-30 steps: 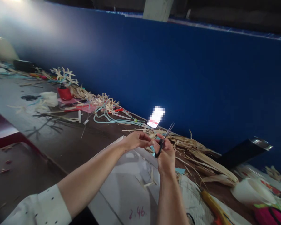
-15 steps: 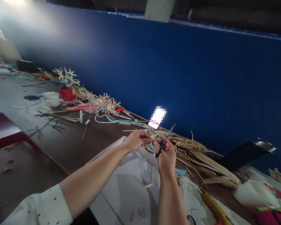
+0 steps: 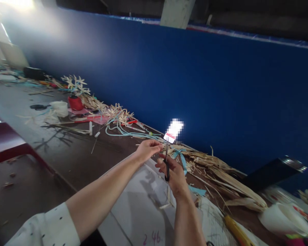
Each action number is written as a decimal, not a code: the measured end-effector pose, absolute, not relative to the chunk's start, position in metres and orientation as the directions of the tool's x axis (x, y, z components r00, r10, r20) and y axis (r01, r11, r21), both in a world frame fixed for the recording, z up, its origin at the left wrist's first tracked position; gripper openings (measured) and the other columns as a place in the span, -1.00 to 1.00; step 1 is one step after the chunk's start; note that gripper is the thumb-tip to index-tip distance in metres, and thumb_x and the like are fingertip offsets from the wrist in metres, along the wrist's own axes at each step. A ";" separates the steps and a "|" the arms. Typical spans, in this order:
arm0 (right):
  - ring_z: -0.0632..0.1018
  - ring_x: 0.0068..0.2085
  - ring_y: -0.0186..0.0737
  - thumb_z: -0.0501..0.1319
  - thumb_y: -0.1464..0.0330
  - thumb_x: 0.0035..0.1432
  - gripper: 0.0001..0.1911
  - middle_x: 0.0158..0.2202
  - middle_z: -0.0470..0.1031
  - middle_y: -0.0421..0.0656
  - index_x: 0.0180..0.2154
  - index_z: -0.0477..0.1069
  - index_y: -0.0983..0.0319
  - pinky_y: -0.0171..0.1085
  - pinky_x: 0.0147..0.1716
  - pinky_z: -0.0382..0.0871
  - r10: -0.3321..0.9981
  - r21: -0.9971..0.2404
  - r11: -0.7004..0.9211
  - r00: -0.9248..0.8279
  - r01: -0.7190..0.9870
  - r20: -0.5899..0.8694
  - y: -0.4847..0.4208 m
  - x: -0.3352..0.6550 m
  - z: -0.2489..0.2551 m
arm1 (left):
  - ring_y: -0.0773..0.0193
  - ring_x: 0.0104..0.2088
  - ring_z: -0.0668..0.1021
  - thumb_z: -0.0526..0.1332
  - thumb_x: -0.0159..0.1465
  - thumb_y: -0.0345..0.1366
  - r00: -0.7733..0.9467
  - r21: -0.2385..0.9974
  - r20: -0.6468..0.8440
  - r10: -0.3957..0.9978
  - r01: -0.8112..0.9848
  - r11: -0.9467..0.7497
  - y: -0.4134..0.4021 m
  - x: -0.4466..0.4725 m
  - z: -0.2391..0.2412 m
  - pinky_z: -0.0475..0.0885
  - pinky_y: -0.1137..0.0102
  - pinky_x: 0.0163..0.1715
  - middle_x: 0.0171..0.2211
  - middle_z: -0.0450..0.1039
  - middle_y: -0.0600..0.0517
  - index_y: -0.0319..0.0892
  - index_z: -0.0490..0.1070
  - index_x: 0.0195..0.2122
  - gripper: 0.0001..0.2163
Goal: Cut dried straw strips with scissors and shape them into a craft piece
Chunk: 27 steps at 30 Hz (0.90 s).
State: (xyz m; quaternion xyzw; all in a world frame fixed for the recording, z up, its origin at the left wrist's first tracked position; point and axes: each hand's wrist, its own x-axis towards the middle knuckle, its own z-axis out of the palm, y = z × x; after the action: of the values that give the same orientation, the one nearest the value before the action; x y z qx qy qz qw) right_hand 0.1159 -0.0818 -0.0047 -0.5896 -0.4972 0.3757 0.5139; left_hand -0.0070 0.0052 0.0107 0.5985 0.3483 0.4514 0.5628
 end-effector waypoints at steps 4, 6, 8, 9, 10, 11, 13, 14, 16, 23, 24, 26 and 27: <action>0.39 -0.51 -0.29 0.33 0.16 -0.12 -0.50 -0.50 0.47 -0.17 -0.10 0.45 0.20 -0.33 -0.55 0.20 0.971 -0.975 0.013 0.231 0.223 0.065 -0.081 0.112 -0.003 | 0.43 -0.53 0.37 0.23 0.00 -0.13 0.355 0.984 0.159 0.921 -0.137 -0.117 0.009 -0.005 0.006 0.24 0.52 -0.50 -0.55 0.39 0.07 -0.25 0.46 -0.40 -0.74; 0.38 -0.54 -0.31 0.34 0.15 -0.14 -0.52 -0.54 0.45 -0.18 -0.14 0.48 0.21 -0.33 -0.56 0.21 0.967 -0.975 0.015 0.245 0.220 0.070 -0.080 0.111 -0.002 | 0.43 -0.53 0.37 0.23 0.00 -0.12 0.349 0.984 0.155 0.924 -0.135 -0.114 0.009 -0.005 0.005 0.24 0.52 -0.49 -0.55 0.39 0.08 -0.25 0.46 -0.41 -0.72; 0.37 -0.57 -0.32 0.34 0.14 -0.14 -0.53 -0.58 0.44 -0.19 -0.17 0.49 0.22 -0.33 -0.57 0.21 0.966 -0.975 0.011 0.250 0.222 0.068 -0.080 0.111 -0.002 | 0.43 -0.53 0.37 0.23 -0.01 -0.11 0.346 0.985 0.152 0.926 -0.131 -0.113 0.009 -0.005 0.005 0.24 0.52 -0.49 -0.55 0.39 0.08 -0.25 0.46 -0.40 -0.72; 0.37 -0.57 -0.32 0.34 0.14 -0.14 -0.54 -0.59 0.44 -0.19 -0.18 0.50 0.22 -0.33 -0.57 0.21 0.966 -0.973 0.009 0.249 0.229 0.067 -0.080 0.111 -0.003 | 0.43 -0.53 0.37 0.23 -0.01 -0.11 0.348 0.985 0.154 0.925 -0.132 -0.114 0.009 -0.005 0.005 0.24 0.52 -0.49 -0.55 0.39 0.08 -0.25 0.46 -0.40 -0.72; 0.36 -0.58 -0.33 0.34 0.14 -0.13 -0.55 -0.58 0.44 -0.19 -0.18 0.50 0.22 -0.34 -0.58 0.21 0.967 -0.971 0.008 0.245 0.239 0.068 -0.079 0.111 -0.003 | 0.43 -0.53 0.37 0.23 -0.01 -0.11 0.350 0.984 0.156 0.924 -0.134 -0.115 0.009 -0.006 0.005 0.24 0.52 -0.49 -0.55 0.39 0.09 -0.24 0.46 -0.40 -0.71; 0.36 -0.58 -0.33 0.33 0.14 -0.12 -0.56 -0.58 0.45 -0.19 -0.18 0.49 0.22 -0.34 -0.58 0.21 0.968 -0.968 0.008 0.240 0.252 0.070 -0.079 0.111 -0.004 | 0.44 -0.54 0.36 0.23 -0.01 -0.11 0.352 0.984 0.157 0.923 -0.139 -0.114 0.009 -0.006 0.005 0.24 0.52 -0.49 -0.56 0.38 0.09 -0.25 0.46 -0.40 -0.71; 0.36 -0.58 -0.33 0.32 0.15 -0.11 -0.56 -0.57 0.46 -0.18 -0.18 0.49 0.23 -0.34 -0.58 0.21 0.970 -0.964 0.009 0.232 0.267 0.073 -0.078 0.112 -0.006 | 0.45 -0.55 0.35 0.23 -0.01 -0.11 0.357 0.983 0.154 0.922 -0.148 -0.107 0.009 -0.006 0.006 0.23 0.52 -0.50 -0.57 0.37 0.10 -0.25 0.46 -0.40 -0.71; 0.36 -0.59 -0.34 0.32 0.15 -0.10 -0.56 -0.57 0.46 -0.18 -0.17 0.49 0.23 -0.34 -0.59 0.21 0.970 -0.964 0.010 0.233 0.267 0.074 -0.078 0.112 -0.007 | 0.45 -0.56 0.34 0.23 -0.01 -0.11 0.358 0.983 0.151 0.921 -0.151 -0.103 0.009 -0.006 0.006 0.23 0.52 -0.50 -0.58 0.36 0.10 -0.25 0.46 -0.40 -0.71; 0.36 -0.59 -0.34 0.32 0.15 -0.10 -0.56 -0.58 0.45 -0.18 -0.17 0.48 0.24 -0.33 -0.58 0.21 0.969 -0.967 0.009 0.238 0.255 0.071 -0.078 0.112 -0.007 | 0.46 -0.56 0.34 0.23 -0.01 -0.12 0.359 0.982 0.153 0.921 -0.161 -0.101 0.009 -0.005 0.006 0.22 0.53 -0.51 -0.58 0.35 0.10 -0.26 0.46 -0.40 -0.72; 0.34 -0.62 -0.35 0.33 0.13 -0.11 -0.52 -0.61 0.43 -0.18 -0.17 0.49 0.28 -0.34 -0.62 0.19 0.970 -0.970 0.012 0.232 0.244 0.070 -0.080 0.110 -0.003 | 0.46 -0.58 0.32 0.25 -0.03 -0.11 0.374 0.979 0.136 0.918 -0.194 -0.067 0.009 -0.005 0.006 0.21 0.52 -0.52 -0.59 0.33 0.10 -0.27 0.44 -0.42 -0.70; 0.34 -0.63 -0.35 0.32 0.13 -0.11 -0.52 -0.61 0.43 -0.18 -0.16 0.48 0.28 -0.34 -0.63 0.18 0.971 -0.967 0.018 0.228 0.254 0.078 -0.081 0.110 -0.003 | 0.46 -0.58 0.31 0.25 -0.03 -0.10 0.375 0.977 0.139 0.917 -0.202 -0.066 0.009 -0.005 0.006 0.21 0.52 -0.52 -0.60 0.32 0.11 -0.27 0.43 -0.42 -0.70; 0.33 -0.63 -0.36 0.32 0.13 -0.10 -0.52 -0.62 0.42 -0.19 -0.16 0.49 0.27 -0.35 -0.64 0.18 0.970 -0.964 0.031 0.224 0.266 0.093 -0.081 0.110 -0.002 | 0.47 -0.58 0.30 0.25 -0.03 -0.10 0.374 0.974 0.149 0.915 -0.217 -0.070 0.009 -0.005 0.006 0.20 0.52 -0.52 -0.61 0.31 0.11 -0.27 0.43 -0.44 -0.71; 0.33 -0.64 -0.36 0.32 0.12 -0.11 -0.52 -0.63 0.42 -0.19 -0.16 0.49 0.27 -0.36 -0.65 0.17 0.970 -0.963 0.035 0.224 0.265 0.097 -0.082 0.110 -0.001 | 0.47 -0.58 0.30 0.25 -0.03 -0.10 0.375 0.972 0.153 0.914 -0.223 -0.072 0.009 -0.005 0.006 0.20 0.52 -0.52 -0.61 0.30 0.11 -0.27 0.43 -0.44 -0.71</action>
State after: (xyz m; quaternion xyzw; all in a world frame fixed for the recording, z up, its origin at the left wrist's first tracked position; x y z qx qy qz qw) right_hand 0.1097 -0.0815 -0.0014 -0.5996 -0.5150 0.3504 0.5024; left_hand -0.0047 0.0087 0.0061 0.5633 0.3068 0.4674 0.6083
